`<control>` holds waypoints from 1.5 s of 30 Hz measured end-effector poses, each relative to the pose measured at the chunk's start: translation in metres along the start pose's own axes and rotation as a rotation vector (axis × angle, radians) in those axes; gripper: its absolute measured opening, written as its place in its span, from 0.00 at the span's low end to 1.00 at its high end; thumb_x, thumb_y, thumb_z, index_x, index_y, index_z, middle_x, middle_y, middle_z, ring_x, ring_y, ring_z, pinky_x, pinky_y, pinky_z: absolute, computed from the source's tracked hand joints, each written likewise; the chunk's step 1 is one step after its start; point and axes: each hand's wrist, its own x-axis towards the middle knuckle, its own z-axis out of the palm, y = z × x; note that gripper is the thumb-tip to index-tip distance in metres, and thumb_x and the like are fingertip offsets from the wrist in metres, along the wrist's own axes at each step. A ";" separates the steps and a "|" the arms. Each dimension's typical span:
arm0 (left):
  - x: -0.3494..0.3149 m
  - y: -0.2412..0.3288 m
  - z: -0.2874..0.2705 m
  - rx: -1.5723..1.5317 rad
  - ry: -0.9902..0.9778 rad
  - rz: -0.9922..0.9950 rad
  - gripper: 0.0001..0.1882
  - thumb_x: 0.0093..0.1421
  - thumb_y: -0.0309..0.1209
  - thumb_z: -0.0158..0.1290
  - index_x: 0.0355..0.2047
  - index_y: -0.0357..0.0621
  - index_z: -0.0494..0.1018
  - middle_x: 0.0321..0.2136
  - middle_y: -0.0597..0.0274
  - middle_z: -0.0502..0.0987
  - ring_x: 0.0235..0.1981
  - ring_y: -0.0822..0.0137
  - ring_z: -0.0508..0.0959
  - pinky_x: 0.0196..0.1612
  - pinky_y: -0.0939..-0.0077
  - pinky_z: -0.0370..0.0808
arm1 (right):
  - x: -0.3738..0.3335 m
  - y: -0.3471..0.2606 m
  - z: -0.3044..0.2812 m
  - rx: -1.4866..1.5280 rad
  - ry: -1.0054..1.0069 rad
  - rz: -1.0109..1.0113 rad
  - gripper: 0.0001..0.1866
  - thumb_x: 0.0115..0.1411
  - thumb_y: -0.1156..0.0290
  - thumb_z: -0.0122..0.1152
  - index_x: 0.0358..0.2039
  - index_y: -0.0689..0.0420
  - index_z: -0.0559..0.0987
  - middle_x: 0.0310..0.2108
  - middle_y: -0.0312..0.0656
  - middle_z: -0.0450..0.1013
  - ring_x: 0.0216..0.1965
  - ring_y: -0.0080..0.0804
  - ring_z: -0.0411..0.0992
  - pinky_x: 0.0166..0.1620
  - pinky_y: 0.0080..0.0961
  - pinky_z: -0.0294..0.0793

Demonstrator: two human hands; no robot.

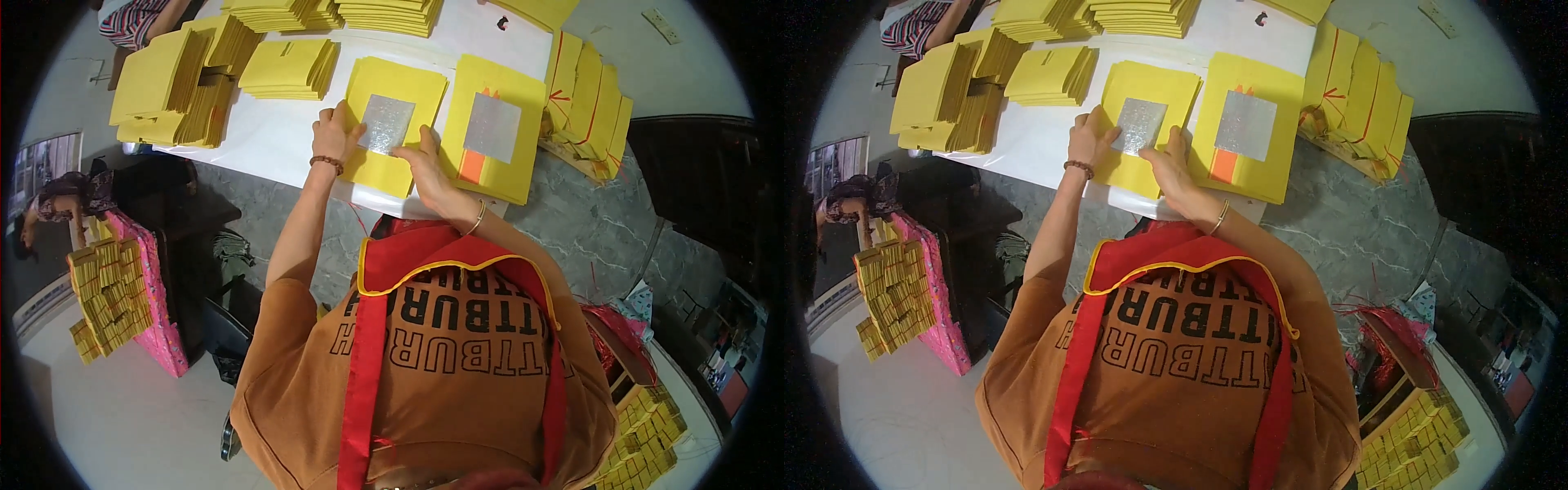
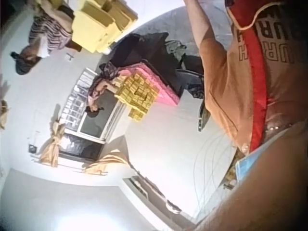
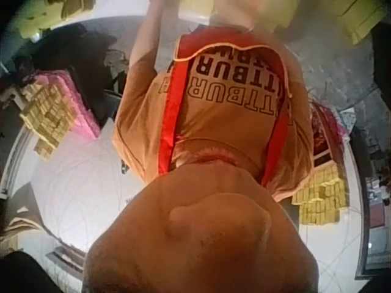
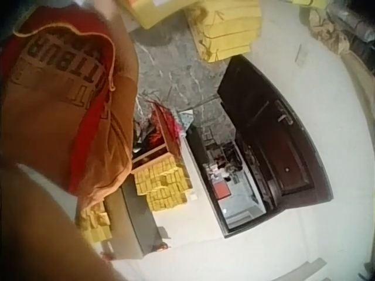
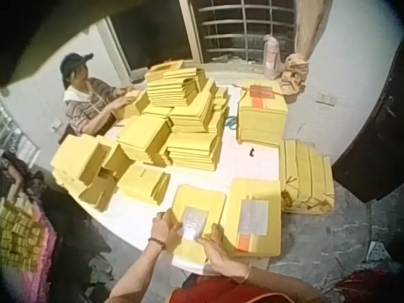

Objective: Sorting and stacking yellow ritual papers on a table.

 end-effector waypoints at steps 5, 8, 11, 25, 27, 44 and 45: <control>0.013 0.006 -0.011 -0.613 -0.260 -0.241 0.29 0.49 0.31 0.56 0.50 0.37 0.61 0.35 0.54 0.73 0.32 0.60 0.75 0.37 0.73 0.73 | 0.007 0.018 -0.001 0.137 -0.003 -0.029 0.45 0.49 0.67 0.54 0.60 0.69 0.40 0.61 0.51 0.40 0.62 0.37 0.40 0.60 0.25 0.43; 0.011 0.005 -0.014 -0.861 -0.308 -0.141 0.25 0.49 0.24 0.54 0.48 0.35 0.62 0.30 0.61 0.74 0.29 0.69 0.74 0.33 0.79 0.73 | 0.011 0.023 -0.003 0.175 -0.038 -0.074 0.44 0.50 0.69 0.53 0.60 0.66 0.38 0.61 0.51 0.41 0.62 0.37 0.42 0.60 0.26 0.44; 0.006 0.017 -0.032 -0.974 -0.348 -0.085 0.22 0.50 0.21 0.53 0.46 0.36 0.63 0.31 0.62 0.73 0.30 0.74 0.73 0.32 0.80 0.73 | 0.009 0.015 -0.009 0.285 -0.138 -0.118 0.45 0.51 0.72 0.52 0.61 0.62 0.35 0.60 0.50 0.43 0.61 0.36 0.45 0.60 0.28 0.46; -0.019 0.077 -0.142 -0.065 -0.171 0.731 0.16 0.49 0.22 0.51 0.41 0.43 0.69 0.27 0.55 0.74 0.28 0.55 0.73 0.32 0.68 0.69 | 0.021 -0.038 -0.063 -0.124 0.288 -0.850 0.58 0.41 0.68 0.69 0.60 0.63 0.33 0.61 0.54 0.37 0.61 0.40 0.40 0.61 0.32 0.42; -0.018 0.074 -0.143 -0.091 -0.138 0.746 0.15 0.48 0.21 0.50 0.39 0.44 0.70 0.25 0.57 0.73 0.27 0.56 0.72 0.31 0.67 0.67 | 0.021 -0.043 -0.065 -0.371 0.357 -0.973 0.57 0.41 0.67 0.69 0.60 0.63 0.36 0.60 0.54 0.43 0.59 0.39 0.47 0.59 0.32 0.48; -0.036 -0.036 -0.087 -1.226 -0.179 0.179 0.39 0.42 0.24 0.61 0.55 0.43 0.56 0.41 0.58 0.71 0.47 0.62 0.69 0.52 0.68 0.65 | 0.036 -0.026 -0.060 0.138 -0.349 -0.580 0.10 0.49 0.78 0.58 0.35 0.60 0.75 0.33 0.37 0.73 0.39 0.25 0.69 0.47 0.22 0.64; -0.038 -0.039 -0.084 -1.220 -0.196 0.161 0.39 0.42 0.25 0.61 0.55 0.43 0.56 0.42 0.57 0.71 0.49 0.60 0.69 0.52 0.67 0.65 | 0.041 -0.024 -0.059 0.065 -0.407 -0.797 0.13 0.48 0.79 0.59 0.36 0.60 0.74 0.35 0.38 0.72 0.42 0.28 0.68 0.51 0.23 0.61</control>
